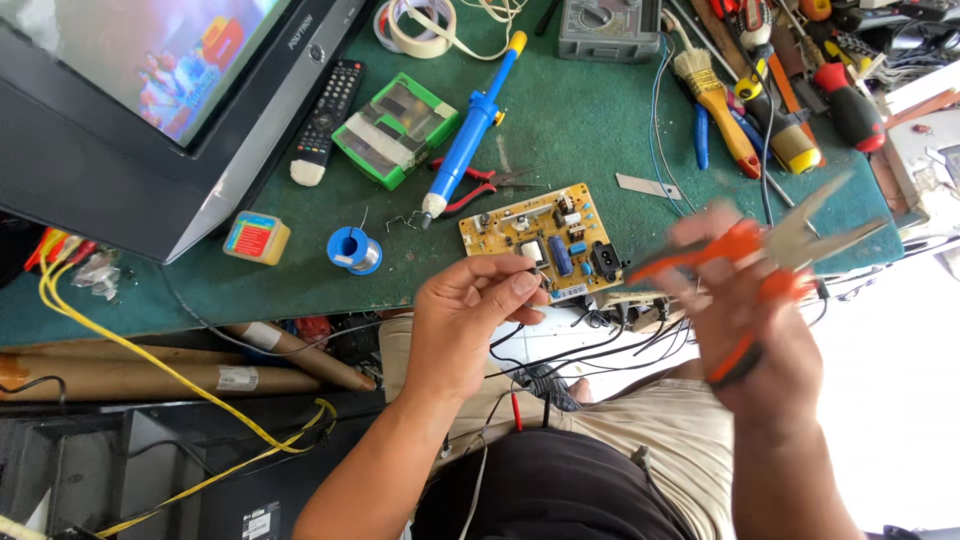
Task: The person solders a green circuit board using a soldering iron and solder wire. They then strip the ends of black wires with pliers and attach them to the board, soldering the connections.
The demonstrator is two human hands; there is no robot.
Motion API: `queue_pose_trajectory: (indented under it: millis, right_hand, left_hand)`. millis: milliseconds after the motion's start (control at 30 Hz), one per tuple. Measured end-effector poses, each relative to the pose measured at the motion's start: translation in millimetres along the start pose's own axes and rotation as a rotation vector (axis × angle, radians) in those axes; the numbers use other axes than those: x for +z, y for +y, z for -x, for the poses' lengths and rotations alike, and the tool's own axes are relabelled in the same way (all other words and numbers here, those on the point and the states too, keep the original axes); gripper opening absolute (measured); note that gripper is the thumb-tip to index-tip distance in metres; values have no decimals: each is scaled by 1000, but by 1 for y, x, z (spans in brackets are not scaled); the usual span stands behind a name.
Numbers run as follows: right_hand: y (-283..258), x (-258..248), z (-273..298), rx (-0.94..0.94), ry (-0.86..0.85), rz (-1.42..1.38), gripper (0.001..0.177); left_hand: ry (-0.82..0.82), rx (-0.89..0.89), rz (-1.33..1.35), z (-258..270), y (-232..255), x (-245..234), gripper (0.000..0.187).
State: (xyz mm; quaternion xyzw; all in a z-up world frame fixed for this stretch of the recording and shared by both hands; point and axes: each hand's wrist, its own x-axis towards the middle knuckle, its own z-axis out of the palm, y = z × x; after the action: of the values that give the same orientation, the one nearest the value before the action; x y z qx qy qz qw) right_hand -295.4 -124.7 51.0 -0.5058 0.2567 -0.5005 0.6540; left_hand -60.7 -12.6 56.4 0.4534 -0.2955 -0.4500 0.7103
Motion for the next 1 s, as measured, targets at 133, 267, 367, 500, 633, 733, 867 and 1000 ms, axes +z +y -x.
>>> queue_pose_trajectory:
  millis: [133,267,367,500,633,733,867,1000]
  right_hand:
    - [39,-15,47,215,-334,-462,60]
    - [20,0,61,363,-441,-265,51]
    - [5,16,46,361,-639,-191,42]
    - [7,16,46,414,-658,-192,39]
    - [20,6,51,530,-624,-237,38]
    - [20,16,49,424,-621,-261,32]
    - [25,17,53,323,-609,-299,30]
    - [23,19,51,319,-599,-312,31]
  left_hand:
    - [11,-36,32,-1,-4,8,15]
    - [17,-47,113,0,-8,18,12]
    - [26,-45,111,2,-7,25,10]
    - [14,-46,120,6,-16,24,10]
    - [25,-52,81,10,-19,23,14]
    - [48,-45,112,10,-24,22,19]
    - [58,-39,124,12,-31,19,23]
    - [50,-52,119,15,-29,21,23]
